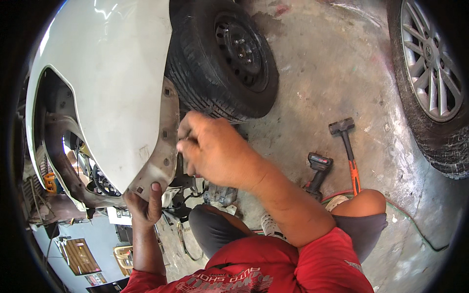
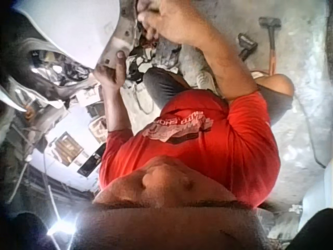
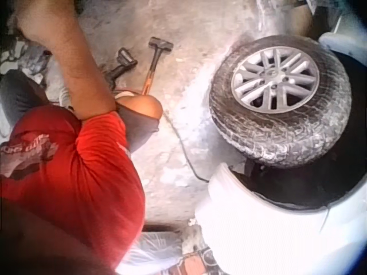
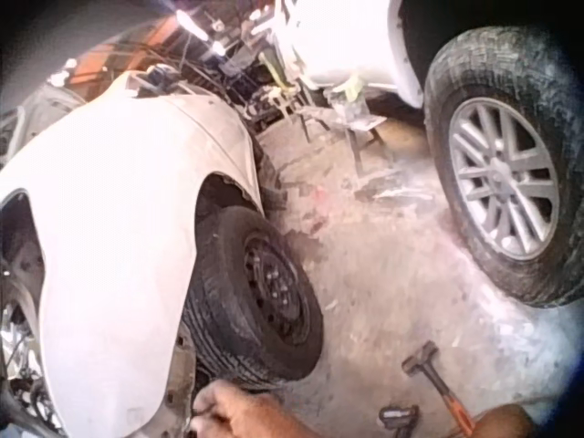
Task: The person hammered a damaged panel on the front of a white car and then used a power tool to secure fasteners on a door panel.
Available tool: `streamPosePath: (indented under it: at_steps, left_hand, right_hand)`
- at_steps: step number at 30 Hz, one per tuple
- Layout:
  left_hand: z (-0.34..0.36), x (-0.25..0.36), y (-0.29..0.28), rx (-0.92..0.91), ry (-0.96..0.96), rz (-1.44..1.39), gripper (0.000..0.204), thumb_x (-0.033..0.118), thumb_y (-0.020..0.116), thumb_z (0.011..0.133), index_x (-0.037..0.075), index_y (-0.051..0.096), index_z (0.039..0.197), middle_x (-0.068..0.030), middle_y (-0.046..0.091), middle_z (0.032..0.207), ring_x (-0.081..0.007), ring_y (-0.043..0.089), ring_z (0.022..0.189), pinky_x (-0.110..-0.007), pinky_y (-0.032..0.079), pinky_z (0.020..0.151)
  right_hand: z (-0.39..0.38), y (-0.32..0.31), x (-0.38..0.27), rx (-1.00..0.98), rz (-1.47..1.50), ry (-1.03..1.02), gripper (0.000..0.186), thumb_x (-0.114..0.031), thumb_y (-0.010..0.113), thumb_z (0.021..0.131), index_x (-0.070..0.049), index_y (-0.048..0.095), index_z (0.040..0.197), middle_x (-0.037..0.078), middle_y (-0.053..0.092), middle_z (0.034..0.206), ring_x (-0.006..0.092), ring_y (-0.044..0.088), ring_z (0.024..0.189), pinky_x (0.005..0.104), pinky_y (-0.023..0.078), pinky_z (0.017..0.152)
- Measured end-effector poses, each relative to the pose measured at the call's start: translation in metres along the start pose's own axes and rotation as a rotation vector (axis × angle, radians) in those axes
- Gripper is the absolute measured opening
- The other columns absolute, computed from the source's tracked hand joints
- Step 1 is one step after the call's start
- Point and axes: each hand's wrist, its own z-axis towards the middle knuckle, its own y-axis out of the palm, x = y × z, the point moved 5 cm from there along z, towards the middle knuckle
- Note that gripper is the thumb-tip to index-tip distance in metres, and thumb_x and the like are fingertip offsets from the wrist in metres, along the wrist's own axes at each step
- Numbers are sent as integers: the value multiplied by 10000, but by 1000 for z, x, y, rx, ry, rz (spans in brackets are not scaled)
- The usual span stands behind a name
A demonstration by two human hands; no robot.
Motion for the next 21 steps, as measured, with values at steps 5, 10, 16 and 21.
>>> streamPosePath:
  at_steps: [5, 10, 16, 21]
  left_hand:
    - [0, 0, 1, 7, 35, -24, 542, 149, 683, 850, -112, 508, 1292, -254, 649, 1149, -359, 661, 1036, -406, 497, 946]
    - [5, 8, 2, -25, 65, 88, 545, 181, 670, 863, -80, 517, 1317, -243, 645, 1186, -405, 631, 1093, -450, 444, 1012]
    - [7, 29, -8, 5, 170, 174, 525, 213, 650, 885, -96, 521, 1289, -255, 610, 1222, -393, 566, 1172, -458, 374, 1062]
    - [13, 35, -3, -28, 260, 269, 489, 174, 650, 874, -121, 536, 1247, -269, 617, 1187, -402, 597, 1101, -448, 419, 1019]
  right_hand:
    - [1, 21, 10, -34, -259, -257, 91, -34, 680, 877, 1, 644, 953, 122, 687, 763, 150, 683, 679, 319, 521, 616]
    - [-1, 28, 11, 41, -360, -411, 153, -9, 661, 854, 0, 658, 1007, 196, 696, 902, 321, 716, 789, 379, 547, 705]
    - [-9, 44, 3, 37, -502, -265, 278, -156, 671, 868, -32, 576, 1098, 235, 687, 898, 429, 687, 859, 475, 551, 718]
    - [-10, 40, -1, 65, -508, -386, 258, -160, 671, 860, -34, 572, 1063, 191, 676, 863, 430, 665, 795, 496, 518, 654]
